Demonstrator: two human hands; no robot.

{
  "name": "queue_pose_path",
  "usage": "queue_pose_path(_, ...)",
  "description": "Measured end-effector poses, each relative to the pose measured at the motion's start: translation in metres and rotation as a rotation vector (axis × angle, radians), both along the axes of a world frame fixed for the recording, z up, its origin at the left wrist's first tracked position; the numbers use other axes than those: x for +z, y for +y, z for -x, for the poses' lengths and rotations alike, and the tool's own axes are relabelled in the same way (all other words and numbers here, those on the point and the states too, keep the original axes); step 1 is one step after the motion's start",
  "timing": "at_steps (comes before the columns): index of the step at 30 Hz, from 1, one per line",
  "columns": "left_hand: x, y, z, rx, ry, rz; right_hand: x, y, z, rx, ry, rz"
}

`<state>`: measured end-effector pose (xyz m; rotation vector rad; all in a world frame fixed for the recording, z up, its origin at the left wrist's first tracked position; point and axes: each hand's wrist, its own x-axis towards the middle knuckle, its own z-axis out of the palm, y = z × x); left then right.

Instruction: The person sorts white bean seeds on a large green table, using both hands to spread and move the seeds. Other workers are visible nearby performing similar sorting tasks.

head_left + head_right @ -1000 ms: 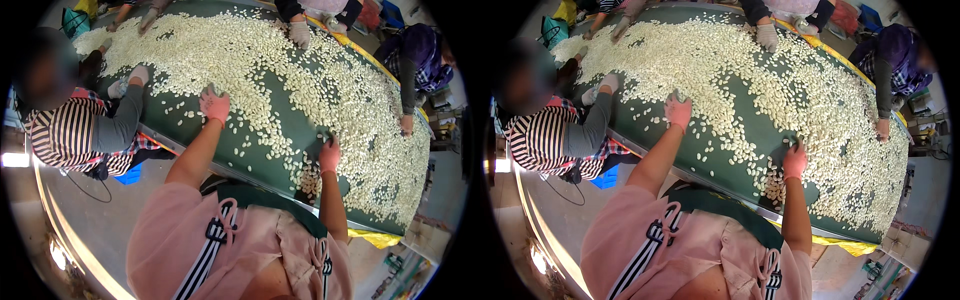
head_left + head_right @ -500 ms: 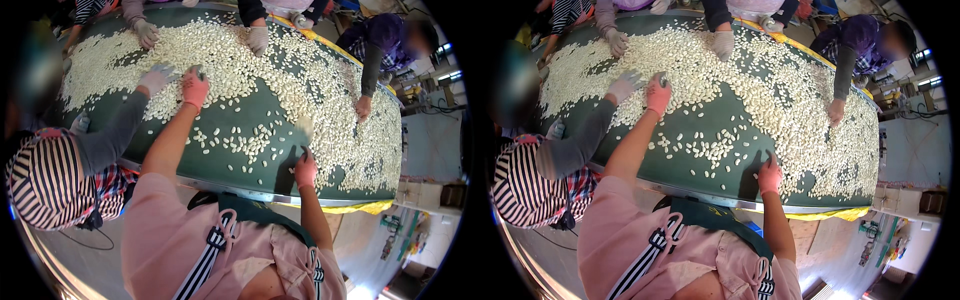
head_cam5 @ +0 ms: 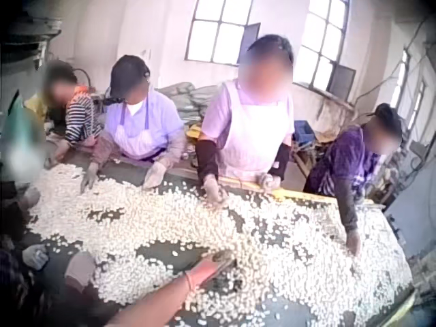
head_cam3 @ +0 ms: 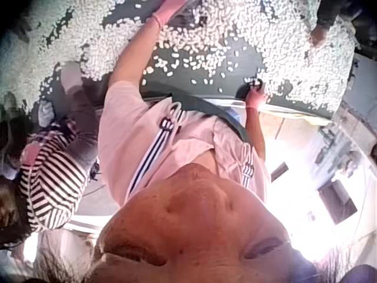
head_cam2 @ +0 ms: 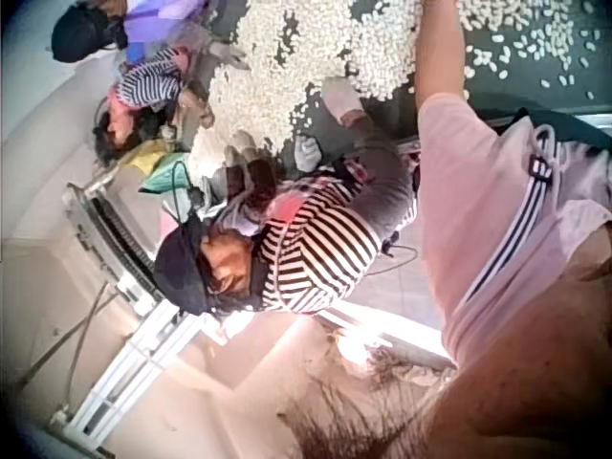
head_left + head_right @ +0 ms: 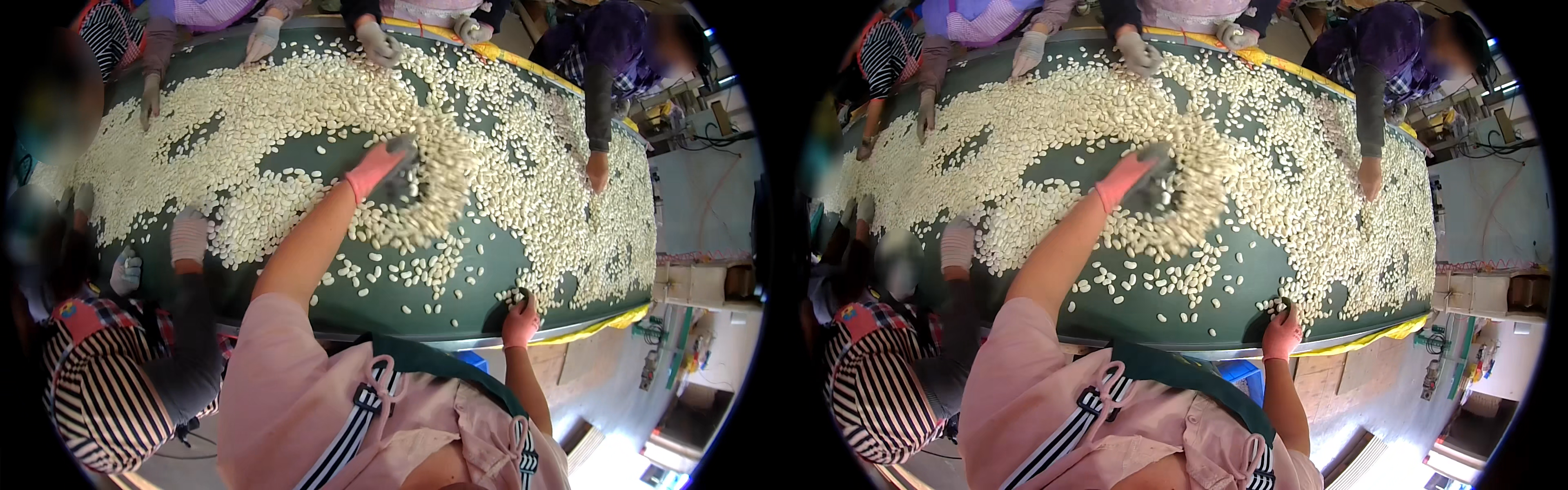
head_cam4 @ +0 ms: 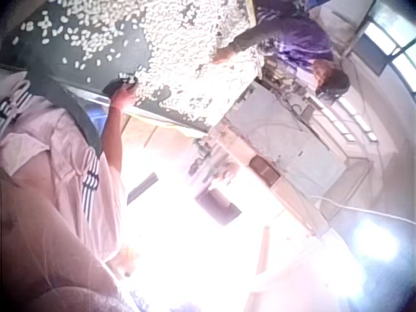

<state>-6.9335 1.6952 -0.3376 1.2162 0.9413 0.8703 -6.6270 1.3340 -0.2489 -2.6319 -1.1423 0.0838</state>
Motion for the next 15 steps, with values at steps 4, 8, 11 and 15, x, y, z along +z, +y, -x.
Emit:
queue_pose_path(4, 0.024, 0.065, 0.062, 0.749, 0.601, -0.387, -0.008, -0.009, 0.006, -0.014, -0.048, -0.021)
queue_pose_path(8, 0.001, 0.120, 0.102, 0.853, 1.192, -0.045, -0.011, -0.003, 0.018, -0.074, -0.103, 0.069)
queue_pose_path(11, 0.008, 0.119, 0.041, 0.792, 1.069, -0.076, -0.011, 0.000, 0.024, -0.046, -0.050, 0.052)
queue_pose_path(15, 0.018, 0.100, -0.049, 0.881, 0.914, -0.026, -0.010, 0.002, 0.035, -0.099, -0.017, 0.053)
